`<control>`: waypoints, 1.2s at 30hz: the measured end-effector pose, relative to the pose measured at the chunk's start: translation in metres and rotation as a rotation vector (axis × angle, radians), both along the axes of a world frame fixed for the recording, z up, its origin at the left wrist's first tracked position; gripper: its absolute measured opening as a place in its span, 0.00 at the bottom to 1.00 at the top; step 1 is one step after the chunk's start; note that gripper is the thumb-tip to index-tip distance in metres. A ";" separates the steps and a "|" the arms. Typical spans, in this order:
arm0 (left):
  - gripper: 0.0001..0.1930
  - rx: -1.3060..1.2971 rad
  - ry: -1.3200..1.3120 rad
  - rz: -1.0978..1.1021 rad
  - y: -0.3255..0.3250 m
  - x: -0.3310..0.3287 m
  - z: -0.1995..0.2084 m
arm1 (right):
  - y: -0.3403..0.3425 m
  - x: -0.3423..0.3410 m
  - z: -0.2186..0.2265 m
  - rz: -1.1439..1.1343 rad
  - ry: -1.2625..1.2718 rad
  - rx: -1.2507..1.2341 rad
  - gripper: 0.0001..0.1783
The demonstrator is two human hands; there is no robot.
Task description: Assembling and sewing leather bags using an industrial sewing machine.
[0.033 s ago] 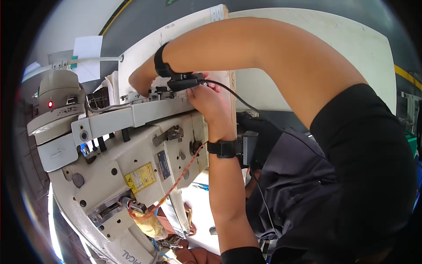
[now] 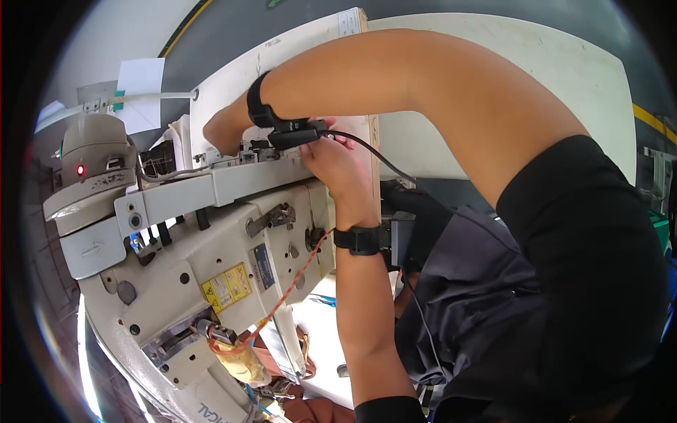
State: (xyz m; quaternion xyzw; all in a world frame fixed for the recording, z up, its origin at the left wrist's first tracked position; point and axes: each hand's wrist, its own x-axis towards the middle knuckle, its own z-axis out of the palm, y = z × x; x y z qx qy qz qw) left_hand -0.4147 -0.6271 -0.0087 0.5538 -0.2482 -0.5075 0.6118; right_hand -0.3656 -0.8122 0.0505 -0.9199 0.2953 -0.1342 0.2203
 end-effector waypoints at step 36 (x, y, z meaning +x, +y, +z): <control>0.07 0.014 0.003 -0.171 -0.002 0.007 -0.005 | 0.003 -0.050 -0.026 -0.289 -0.309 0.724 0.07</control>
